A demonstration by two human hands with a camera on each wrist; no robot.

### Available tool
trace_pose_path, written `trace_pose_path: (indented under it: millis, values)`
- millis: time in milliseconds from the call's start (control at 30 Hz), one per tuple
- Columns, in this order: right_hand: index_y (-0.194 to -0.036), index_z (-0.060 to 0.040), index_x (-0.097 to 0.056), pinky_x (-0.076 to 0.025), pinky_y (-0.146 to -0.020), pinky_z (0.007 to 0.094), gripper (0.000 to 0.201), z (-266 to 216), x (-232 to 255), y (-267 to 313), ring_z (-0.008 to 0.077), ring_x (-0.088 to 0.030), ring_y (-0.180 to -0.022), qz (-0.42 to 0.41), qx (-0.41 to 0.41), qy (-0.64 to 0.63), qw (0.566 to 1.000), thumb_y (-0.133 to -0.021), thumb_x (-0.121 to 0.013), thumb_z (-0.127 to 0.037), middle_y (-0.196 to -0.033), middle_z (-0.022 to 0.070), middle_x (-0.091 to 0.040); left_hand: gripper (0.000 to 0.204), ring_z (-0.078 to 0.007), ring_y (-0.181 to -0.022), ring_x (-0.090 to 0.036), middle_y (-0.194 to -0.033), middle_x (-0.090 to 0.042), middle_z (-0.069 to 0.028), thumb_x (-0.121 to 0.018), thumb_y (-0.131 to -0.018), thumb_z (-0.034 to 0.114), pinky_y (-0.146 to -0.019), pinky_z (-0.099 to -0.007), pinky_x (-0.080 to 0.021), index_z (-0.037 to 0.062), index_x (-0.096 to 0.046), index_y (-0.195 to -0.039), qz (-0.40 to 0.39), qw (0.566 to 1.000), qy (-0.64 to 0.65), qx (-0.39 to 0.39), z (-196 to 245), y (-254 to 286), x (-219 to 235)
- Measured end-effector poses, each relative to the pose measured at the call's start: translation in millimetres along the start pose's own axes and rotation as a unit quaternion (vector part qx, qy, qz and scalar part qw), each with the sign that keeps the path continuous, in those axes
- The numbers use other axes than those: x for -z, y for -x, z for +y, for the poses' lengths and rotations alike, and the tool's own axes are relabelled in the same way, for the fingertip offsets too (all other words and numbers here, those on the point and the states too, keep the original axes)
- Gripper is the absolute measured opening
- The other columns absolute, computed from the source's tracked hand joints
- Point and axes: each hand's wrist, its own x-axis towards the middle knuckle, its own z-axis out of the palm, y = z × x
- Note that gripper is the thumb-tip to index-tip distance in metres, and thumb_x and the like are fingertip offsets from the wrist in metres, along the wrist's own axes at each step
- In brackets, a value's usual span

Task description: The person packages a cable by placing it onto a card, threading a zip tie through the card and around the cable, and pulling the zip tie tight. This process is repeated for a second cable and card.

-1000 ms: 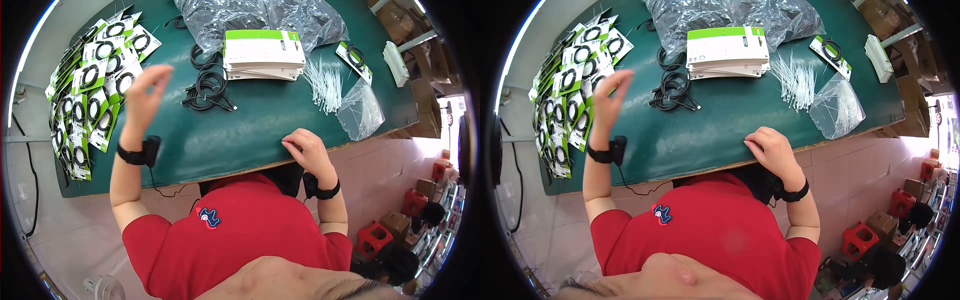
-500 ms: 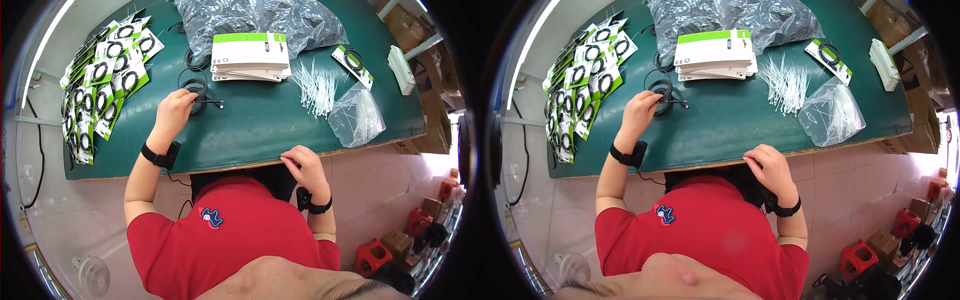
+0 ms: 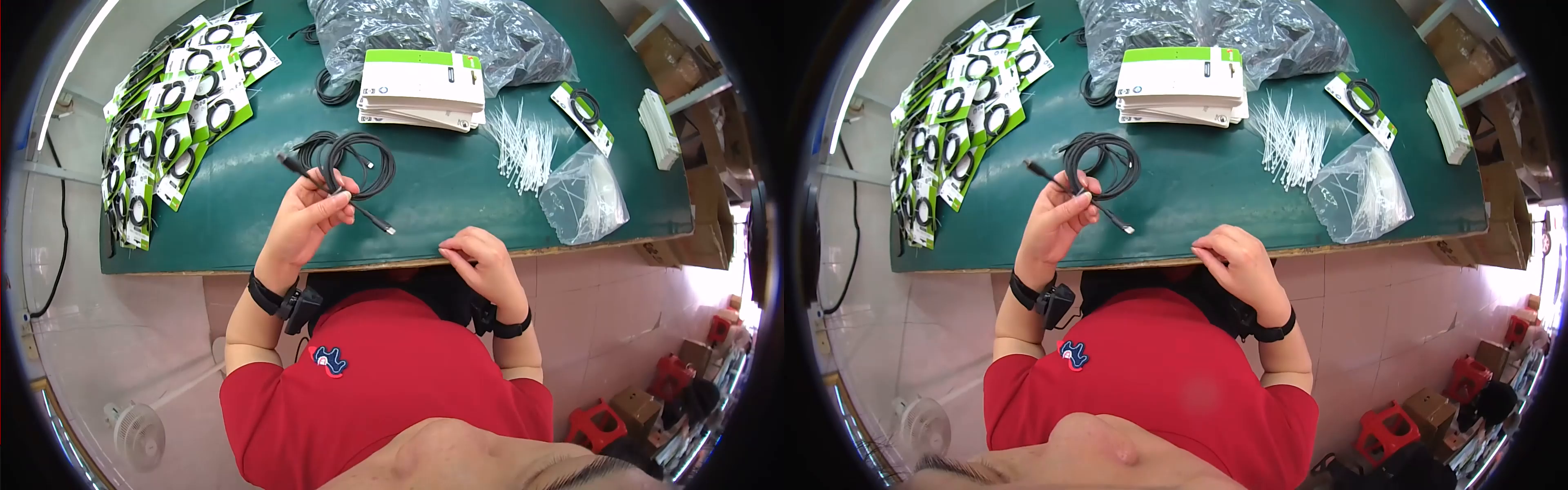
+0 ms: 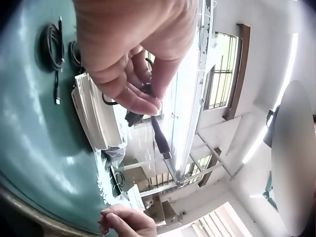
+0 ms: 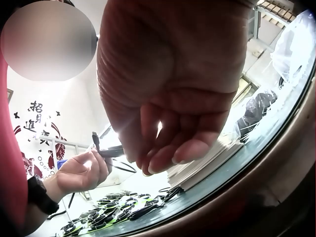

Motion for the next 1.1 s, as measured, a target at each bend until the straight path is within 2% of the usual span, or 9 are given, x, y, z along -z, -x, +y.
trace_pose_path:
  millis: [67, 167, 600, 733, 833, 867, 967, 1000, 1100]
  values:
    - [-0.090, 0.0010, -0.070, -0.048, -0.059, 0.0299, 0.004, -6.9, -9.0, -5.2, 0.0205, -0.060, -0.068, 0.013, 0.006, 0.006, 1.000, -0.086, -0.073, 0.000, -0.080, 0.0090, -0.064, 0.020, -0.0175, -0.086, -0.067, -0.107, -0.067, -0.0126, -0.067, -0.090, -0.007, -0.076, -0.0316, -0.058, 0.0047, -0.060, -0.105, -0.020, 1.000, 0.002, 0.000, -1.6, 0.6, 3.5]
    - [-0.090, -0.0001, -0.070, -0.048, -0.059, 0.0313, 0.006, -16.5, -21.5, -9.7, 0.0220, -0.061, -0.069, 0.016, 0.010, 0.013, 1.000, -0.086, -0.073, -0.001, -0.080, 0.0091, -0.064, 0.023, -0.0209, -0.088, -0.067, -0.107, -0.065, -0.0157, -0.068, -0.086, -0.012, -0.078, -0.0341, -0.059, 0.0037, -0.058, -0.100, -0.110, 0.983, -0.055, -0.133, -10.3, 1.6, 16.4]
    - [-0.094, -0.0019, -0.070, -0.050, -0.063, 0.0342, 0.011, -44.9, -60.5, -45.8, 0.0249, -0.063, -0.071, -0.021, 0.055, 0.008, 0.998, -0.083, -0.075, -0.002, -0.080, 0.0087, -0.064, 0.027, -0.0223, -0.085, -0.067, -0.107, -0.064, -0.0178, -0.068, -0.083, -0.016, -0.077, -0.0336, -0.059, 0.0026, -0.057, -0.100, -0.119, 0.978, -0.008, -0.169, -23.6, 11.1, 43.7]
    - [-0.096, -0.0019, -0.071, -0.049, -0.062, 0.0340, 0.012, -47.8, -68.4, -52.1, 0.0254, -0.063, -0.071, -0.030, 0.056, -0.009, 0.998, -0.085, -0.074, -0.003, -0.080, 0.0093, -0.064, 0.025, -0.0192, -0.078, -0.066, -0.102, -0.068, -0.0164, -0.069, -0.084, -0.014, -0.068, -0.0290, -0.056, 0.0030, -0.059, -0.100, -0.092, 0.991, 0.032, -0.092, -12.4, 14.3, 40.9]
    - [-0.099, -0.0021, -0.071, -0.049, -0.063, 0.0324, 0.013, -46.6, -67.5, -55.4, 0.0241, -0.063, -0.072, -0.054, 0.067, 0.019, 0.996, -0.086, -0.073, -0.004, -0.081, 0.0098, -0.064, 0.019, -0.0142, -0.071, -0.064, -0.096, -0.072, -0.0132, -0.072, -0.085, -0.007, -0.060, -0.0268, -0.052, 0.0030, -0.063, -0.098, -0.055, 0.994, -0.096, 0.010, 1.2, 17.2, 43.1]
    - [-0.099, -0.0021, -0.071, -0.049, -0.063, 0.0324, 0.013, -47.5, -67.9, -57.8, 0.0241, -0.063, -0.072, -0.057, 0.072, 0.020, 0.996, -0.086, -0.073, -0.004, -0.081, 0.0098, -0.064, 0.019, -0.0142, -0.071, -0.064, -0.096, -0.072, -0.0132, -0.072, -0.085, -0.007, -0.060, -0.0268, -0.052, 0.0030, -0.063, -0.098, -0.053, 0.994, -0.095, 0.004, -0.3, 17.8, 44.2]
    - [-0.101, -0.0024, -0.069, -0.049, -0.064, 0.0324, 0.014, -49.7, -68.1, -57.4, 0.0198, -0.064, -0.071, -0.039, 0.032, -0.017, 0.999, -0.089, -0.072, -0.009, -0.080, 0.0066, -0.064, 0.019, -0.0160, -0.066, -0.065, -0.090, -0.073, -0.0110, -0.076, -0.083, -0.002, -0.058, -0.0292, -0.052, 0.0032, -0.066, -0.098, -0.005, 0.937, -0.328, -0.121, -18.5, 18.6, 42.2]
    - [-0.101, -0.0024, -0.069, -0.049, -0.064, 0.0324, 0.014, -51.4, -68.2, -57.4, 0.0198, -0.064, -0.071, -0.038, 0.031, -0.016, 0.999, -0.089, -0.072, -0.009, -0.080, 0.0066, -0.064, 0.019, -0.0160, -0.066, -0.065, -0.090, -0.073, -0.0110, -0.076, -0.083, -0.002, -0.058, -0.0292, -0.052, 0.0032, -0.066, -0.098, -0.007, 0.937, -0.327, -0.121, -18.5, 19.5, 36.8]
    - [-0.112, -0.0001, -0.067, -0.048, -0.063, 0.0276, 0.021, -59.1, -71.5, -62.1, 0.0113, -0.061, -0.073, -0.030, -0.105, -0.200, 0.974, -0.092, -0.071, -0.006, -0.094, 0.0048, -0.067, 0.026, -0.0222, -0.069, -0.067, -0.088, -0.073, -0.0105, -0.081, -0.076, 0.001, -0.060, -0.0317, -0.053, 0.0038, -0.068, -0.098, -0.035, 0.739, -0.589, -0.326, -11.1, 21.9, 16.4]
